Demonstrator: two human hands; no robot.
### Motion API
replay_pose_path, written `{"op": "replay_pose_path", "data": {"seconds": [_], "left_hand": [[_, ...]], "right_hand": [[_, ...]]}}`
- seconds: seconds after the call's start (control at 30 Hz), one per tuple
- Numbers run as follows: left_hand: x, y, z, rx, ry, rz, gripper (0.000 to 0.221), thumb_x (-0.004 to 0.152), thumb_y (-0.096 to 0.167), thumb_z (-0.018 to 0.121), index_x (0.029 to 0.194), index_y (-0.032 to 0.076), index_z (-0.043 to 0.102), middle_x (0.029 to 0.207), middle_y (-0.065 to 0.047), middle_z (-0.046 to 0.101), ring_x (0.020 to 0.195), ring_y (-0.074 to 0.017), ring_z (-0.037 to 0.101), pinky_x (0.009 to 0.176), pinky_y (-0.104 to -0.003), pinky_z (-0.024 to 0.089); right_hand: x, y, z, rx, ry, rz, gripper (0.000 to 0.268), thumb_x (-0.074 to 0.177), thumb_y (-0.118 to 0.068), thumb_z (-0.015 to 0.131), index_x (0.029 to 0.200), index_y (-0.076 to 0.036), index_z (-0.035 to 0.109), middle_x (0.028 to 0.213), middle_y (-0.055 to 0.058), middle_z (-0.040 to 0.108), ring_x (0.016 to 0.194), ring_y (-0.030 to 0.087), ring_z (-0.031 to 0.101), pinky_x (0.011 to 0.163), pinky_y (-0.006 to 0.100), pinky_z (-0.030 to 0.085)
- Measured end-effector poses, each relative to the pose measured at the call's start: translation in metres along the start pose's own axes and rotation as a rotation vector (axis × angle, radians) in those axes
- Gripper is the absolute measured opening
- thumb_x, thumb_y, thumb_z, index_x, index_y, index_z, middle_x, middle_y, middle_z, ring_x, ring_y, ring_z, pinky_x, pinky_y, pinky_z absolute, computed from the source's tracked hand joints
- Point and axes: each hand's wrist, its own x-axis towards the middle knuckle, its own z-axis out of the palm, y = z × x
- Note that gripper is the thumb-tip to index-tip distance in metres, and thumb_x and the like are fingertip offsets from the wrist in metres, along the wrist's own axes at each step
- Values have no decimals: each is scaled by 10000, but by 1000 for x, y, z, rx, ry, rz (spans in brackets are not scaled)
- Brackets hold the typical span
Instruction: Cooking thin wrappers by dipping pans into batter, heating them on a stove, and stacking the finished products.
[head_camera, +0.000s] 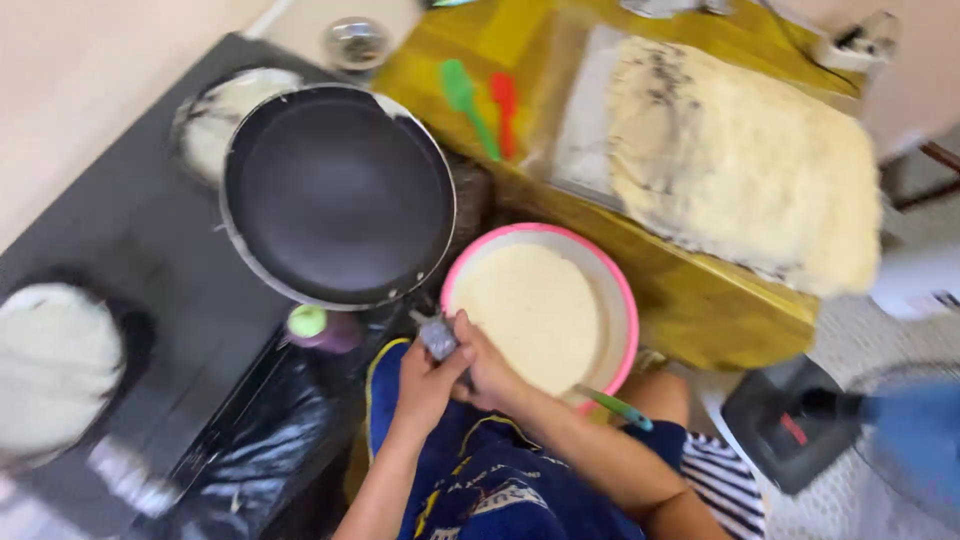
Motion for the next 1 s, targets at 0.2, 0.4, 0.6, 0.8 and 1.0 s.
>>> {"op": "replay_pose_path", "data": {"seconds": [0.2, 0.4, 0.6, 0.8, 1.0], "left_hand": [[-79, -8, -92, -157, 441, 12, 222, 872, 204, 756, 1055, 86, 714, 935, -32, 717, 862, -134, 645, 880, -357, 583], [-153, 5, -172, -84, 713, 43, 105, 946, 145, 700, 905, 54, 669, 546, -82, 589, 471, -142, 499, 520, -280, 403], [-166, 0, -176, 20, 652, -58, 191, 914, 165, 740, 790, 45, 659, 482, -88, 561, 410, -155, 481, 485, -306, 402], [-142, -23, -123, 117, 270, -375, 368, 915, 236, 759, 675, 89, 522, 499, -66, 533, 409, -146, 466, 407, -304, 399], [-93, -85, -34, 263, -172, -407, 311, 902, 346, 733, 808, 58, 660, 515, -73, 641, 373, -167, 586, 395, -301, 456]], "right_hand": [[45, 65, 49, -735, -95, -255, 479, 1061, -499, 322, 797, -184, 569, 740, 6, 618, 730, 138, 592, 749, 353, 482], [125, 88, 101, -745, -72, -516, 1228, 555, -500, 929, 1546, -79, 338, 1564, 160, 461, 1435, 286, 455, 1166, 409, 368], [127, 71, 88, -600, 87, -461, 1039, 569, -393, 951, 1420, -107, 428, 1316, 120, 665, 1181, 242, 664, 1025, 350, 508], [-34, -98, 56, -1565, -69, -7, 896, 636, -639, 783, 1329, -189, 438, 1125, 120, 737, 984, 341, 715, 823, 449, 509], [-58, -113, -37, -2329, -40, 228, 811, 699, -596, 700, 1400, -227, 526, 996, 123, 764, 970, 375, 735, 757, 504, 551]]}}
